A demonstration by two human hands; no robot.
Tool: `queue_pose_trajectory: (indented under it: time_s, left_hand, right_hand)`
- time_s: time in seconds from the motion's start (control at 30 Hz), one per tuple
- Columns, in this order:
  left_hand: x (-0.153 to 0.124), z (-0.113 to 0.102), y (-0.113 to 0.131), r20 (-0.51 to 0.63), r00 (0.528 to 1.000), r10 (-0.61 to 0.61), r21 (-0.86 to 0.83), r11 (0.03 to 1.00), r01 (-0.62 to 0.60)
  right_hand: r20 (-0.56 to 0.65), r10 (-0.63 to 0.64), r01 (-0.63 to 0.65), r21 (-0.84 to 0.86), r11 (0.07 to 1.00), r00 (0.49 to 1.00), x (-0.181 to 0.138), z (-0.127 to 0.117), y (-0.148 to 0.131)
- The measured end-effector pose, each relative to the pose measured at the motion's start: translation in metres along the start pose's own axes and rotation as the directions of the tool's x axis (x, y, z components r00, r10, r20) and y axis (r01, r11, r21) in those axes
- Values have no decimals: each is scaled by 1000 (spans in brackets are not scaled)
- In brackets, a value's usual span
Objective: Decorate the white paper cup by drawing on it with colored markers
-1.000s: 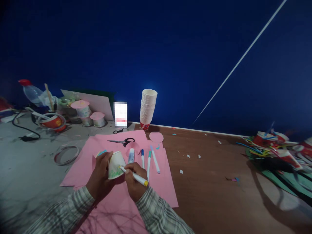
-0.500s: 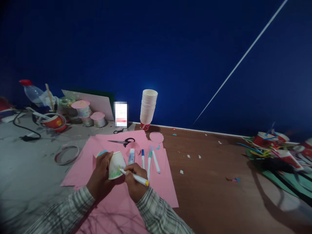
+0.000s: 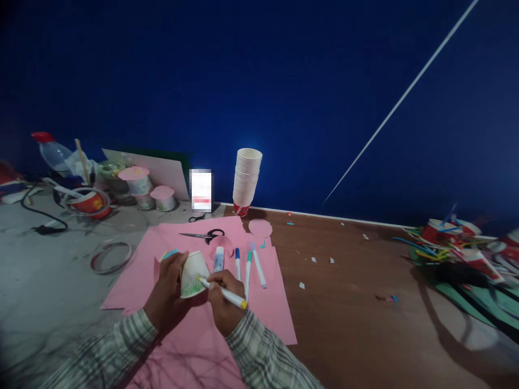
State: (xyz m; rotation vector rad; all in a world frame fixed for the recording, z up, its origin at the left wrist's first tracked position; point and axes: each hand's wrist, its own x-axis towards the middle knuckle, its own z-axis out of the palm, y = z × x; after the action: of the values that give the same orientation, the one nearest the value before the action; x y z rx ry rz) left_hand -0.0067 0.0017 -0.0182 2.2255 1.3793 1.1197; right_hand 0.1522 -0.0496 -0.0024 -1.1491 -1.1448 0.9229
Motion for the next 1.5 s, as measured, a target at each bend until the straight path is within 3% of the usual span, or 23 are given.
queue_pose_trajectory:
  time_s: [0.43,1.5]
  left_hand:
    - [1,0,1,14,1000,-2,11,1000,2]
    - [0,1,1,4,999,35,30,999,-35]
  right_hand:
    - [44,10,-11,25,1000,999,-1,0,-1]
    - [21,-7,8,-41,999,1000,1,1,-7]
